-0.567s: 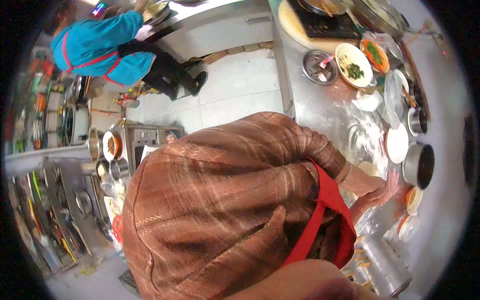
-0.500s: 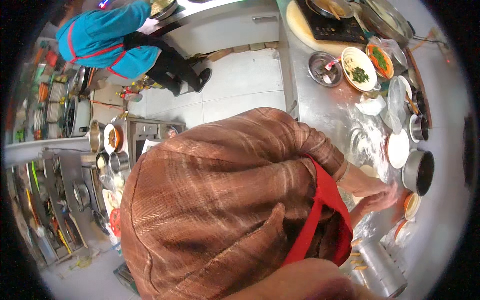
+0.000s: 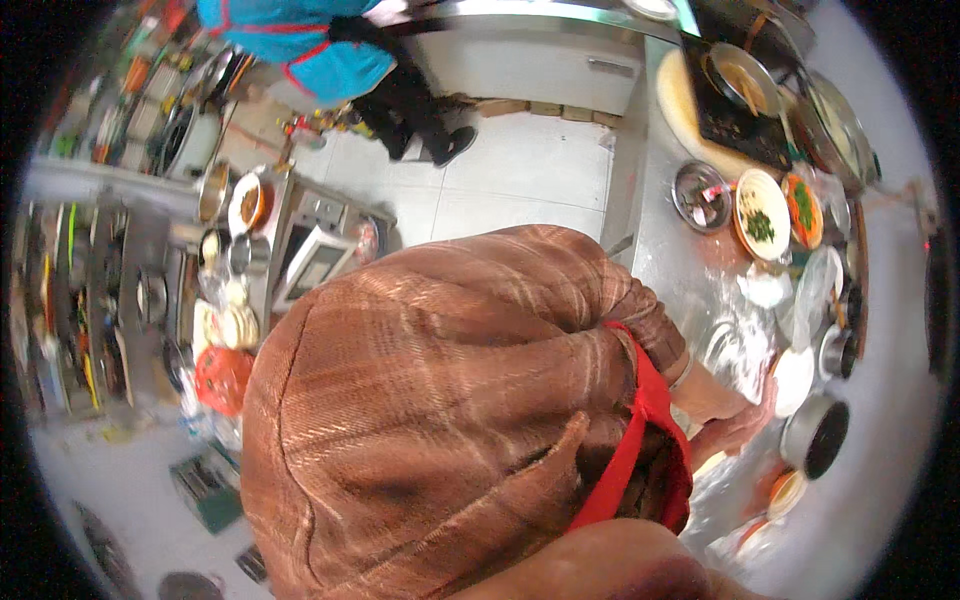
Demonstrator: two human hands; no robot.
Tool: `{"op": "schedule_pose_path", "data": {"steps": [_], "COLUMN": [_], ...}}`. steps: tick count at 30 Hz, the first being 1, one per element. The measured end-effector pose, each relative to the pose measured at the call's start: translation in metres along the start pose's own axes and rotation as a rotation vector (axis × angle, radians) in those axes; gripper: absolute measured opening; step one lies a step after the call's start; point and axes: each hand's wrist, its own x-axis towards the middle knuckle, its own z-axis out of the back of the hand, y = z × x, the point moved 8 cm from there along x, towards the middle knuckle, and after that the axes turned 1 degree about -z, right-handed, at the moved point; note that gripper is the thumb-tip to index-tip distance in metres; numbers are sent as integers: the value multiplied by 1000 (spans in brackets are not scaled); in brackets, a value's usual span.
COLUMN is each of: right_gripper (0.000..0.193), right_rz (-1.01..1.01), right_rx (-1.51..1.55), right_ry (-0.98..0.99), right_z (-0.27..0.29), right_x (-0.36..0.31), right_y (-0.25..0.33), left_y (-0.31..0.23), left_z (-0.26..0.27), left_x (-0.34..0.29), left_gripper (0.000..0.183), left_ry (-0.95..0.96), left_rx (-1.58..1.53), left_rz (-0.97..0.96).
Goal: The person kneads and rolls a piece of dough on a floured metal countertop. They briefly walk to a buffet area to pick up a plate of food and return to continue kneading the dough into a long rope shape.
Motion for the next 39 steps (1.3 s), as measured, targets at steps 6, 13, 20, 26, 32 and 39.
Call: {"op": "schedule_pose_path", "data": {"steps": [6,13,20,26,32,39], "right_gripper": [48,45,42,36,31,31], "right_rz": [248,442,511,555,634,90], "right_rx": [199,410,529,542,142,-633], "right_ry": [46,229,327,384,337,555], "right_z": [-44,-97,-115,-112,-91,-60], "right_x": [31,32,10,3,18,-5], "right_y": [29,111,158,173,151,-176], "left_y": [7,-7,-22,-26,-19,33], "left_z": [31,83,89,74,53,25], "left_x": [6,-44,-106,-134,-110,-104], "left_gripper": [27,28,30,31,32,26], "left_ry": [-335,-594,-786,-862,-784,-661], "left_rx": [-1008,-984,-1034,-1119,-1196,-1176], "left_rz": [334,250,204,204,285,501]}}
